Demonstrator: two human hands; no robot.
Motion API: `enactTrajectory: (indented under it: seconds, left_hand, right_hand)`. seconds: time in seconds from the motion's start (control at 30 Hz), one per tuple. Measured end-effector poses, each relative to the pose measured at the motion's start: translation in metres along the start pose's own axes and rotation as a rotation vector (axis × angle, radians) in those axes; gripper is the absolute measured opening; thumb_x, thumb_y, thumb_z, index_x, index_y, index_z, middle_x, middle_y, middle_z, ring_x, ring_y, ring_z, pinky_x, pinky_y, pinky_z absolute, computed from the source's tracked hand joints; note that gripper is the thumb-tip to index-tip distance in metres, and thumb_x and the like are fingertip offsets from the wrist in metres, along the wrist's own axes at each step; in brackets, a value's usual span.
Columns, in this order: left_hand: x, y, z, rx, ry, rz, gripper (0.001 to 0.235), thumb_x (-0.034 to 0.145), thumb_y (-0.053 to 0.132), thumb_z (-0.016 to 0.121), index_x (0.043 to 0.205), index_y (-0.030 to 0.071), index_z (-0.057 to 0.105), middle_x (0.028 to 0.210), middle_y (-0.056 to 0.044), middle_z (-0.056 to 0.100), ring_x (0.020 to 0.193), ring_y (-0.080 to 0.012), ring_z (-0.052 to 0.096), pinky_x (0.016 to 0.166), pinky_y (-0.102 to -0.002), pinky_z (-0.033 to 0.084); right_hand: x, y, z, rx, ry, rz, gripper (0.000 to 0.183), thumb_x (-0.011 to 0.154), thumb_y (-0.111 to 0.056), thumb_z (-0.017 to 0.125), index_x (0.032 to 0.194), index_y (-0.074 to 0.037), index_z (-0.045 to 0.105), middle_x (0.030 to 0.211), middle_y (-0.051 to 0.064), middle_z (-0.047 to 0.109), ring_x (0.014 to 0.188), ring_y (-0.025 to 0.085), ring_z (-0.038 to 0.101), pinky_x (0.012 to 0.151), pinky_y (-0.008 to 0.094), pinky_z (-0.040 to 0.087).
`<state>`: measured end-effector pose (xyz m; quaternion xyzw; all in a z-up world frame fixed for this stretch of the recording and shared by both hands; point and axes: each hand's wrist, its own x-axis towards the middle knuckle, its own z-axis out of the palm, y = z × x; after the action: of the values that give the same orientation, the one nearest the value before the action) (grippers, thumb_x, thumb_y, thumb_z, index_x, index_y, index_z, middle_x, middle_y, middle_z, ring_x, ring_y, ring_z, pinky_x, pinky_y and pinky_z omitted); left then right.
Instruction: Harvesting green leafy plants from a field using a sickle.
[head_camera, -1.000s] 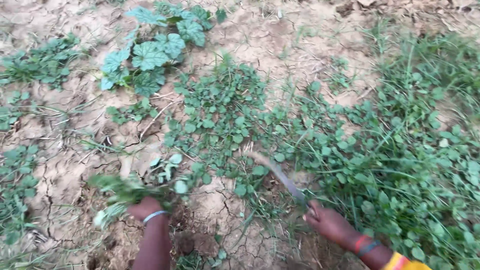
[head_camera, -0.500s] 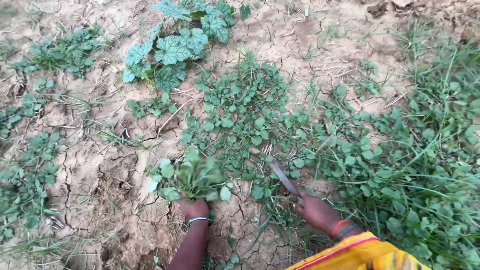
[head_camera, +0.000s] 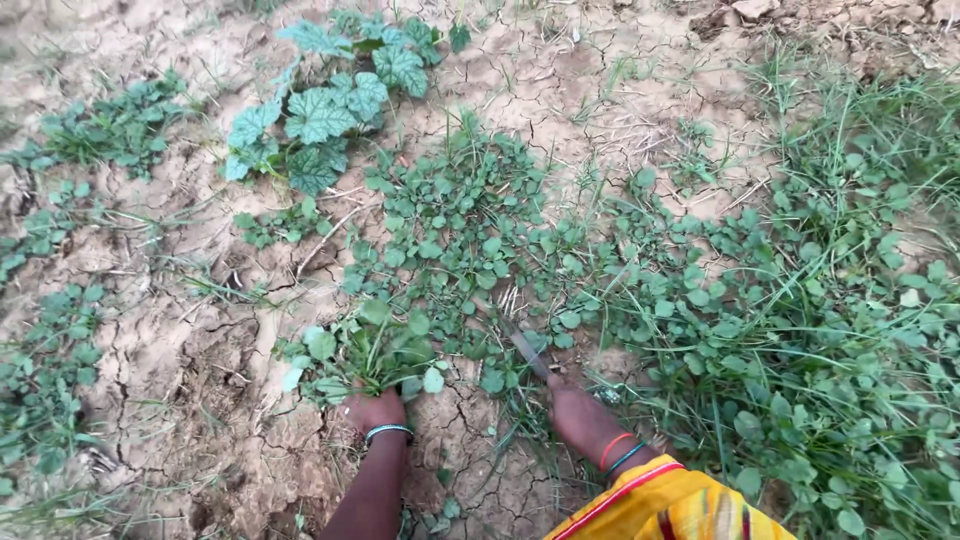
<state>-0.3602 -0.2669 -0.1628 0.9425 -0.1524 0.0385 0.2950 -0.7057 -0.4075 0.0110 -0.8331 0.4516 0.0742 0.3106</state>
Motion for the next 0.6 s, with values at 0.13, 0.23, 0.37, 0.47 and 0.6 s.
enactTrajectory:
  seconds: [0.13,0.23,0.37,0.47,0.6]
  left_hand:
    - [-0.001,0.006,-0.008,0.081,0.052,0.066,0.056,0.082,0.046,0.073,0.115,0.0,0.069,0.112,-0.034,0.064,0.113,-0.0495,0.054,0.102,-0.057,0.038]
    - [-0.008,0.029,-0.029,0.113,-0.053,-0.028,0.052,0.085,0.048,0.07,0.113,0.004,0.07,0.109,-0.033,0.064,0.113,-0.0457,0.054,0.103,-0.054,0.041]
    - [-0.011,0.046,-0.044,0.092,-0.089,-0.078,0.052,0.085,0.049,0.07,0.113,0.005,0.069,0.101,-0.032,0.065,0.111,-0.0443,0.054,0.099,-0.054,0.043]
    - [-0.011,0.046,-0.044,0.043,-0.047,-0.053,0.054,0.086,0.05,0.071,0.115,0.004,0.068,0.099,-0.031,0.065,0.111,-0.045,0.053,0.097,-0.054,0.042]
    - [-0.001,0.013,-0.014,0.124,-0.101,0.009,0.05,0.086,0.041,0.069,0.121,0.006,0.066,0.107,-0.027,0.067,0.117,-0.0426,0.054,0.114,-0.054,0.033]
  right_hand:
    - [0.013,0.017,0.005,-0.01,-0.038,-0.067,0.045,0.09,-0.018,0.058,0.132,-0.003,0.05,0.11,0.023,0.068,0.102,0.041,0.068,0.089,0.052,0.053]
    - [0.005,-0.011,-0.028,0.097,-0.186,0.09,0.053,0.09,-0.016,0.057,0.14,-0.007,0.044,0.106,0.023,0.07,0.102,0.039,0.07,0.089,0.05,0.054]
    - [0.039,-0.003,-0.005,0.079,-0.188,0.12,0.054,0.091,-0.01,0.051,0.144,-0.007,0.044,0.107,0.026,0.07,0.102,0.041,0.071,0.089,0.052,0.054]
    - [0.068,-0.002,0.014,0.03,-0.075,-0.003,0.041,0.094,-0.009,0.046,0.134,-0.006,0.056,0.105,0.026,0.073,0.101,0.043,0.07,0.09,0.055,0.052]
    - [0.049,0.007,0.014,-0.001,-0.068,-0.053,0.05,0.089,-0.011,0.053,0.14,-0.007,0.05,0.107,0.026,0.07,0.102,0.044,0.069,0.091,0.055,0.052]
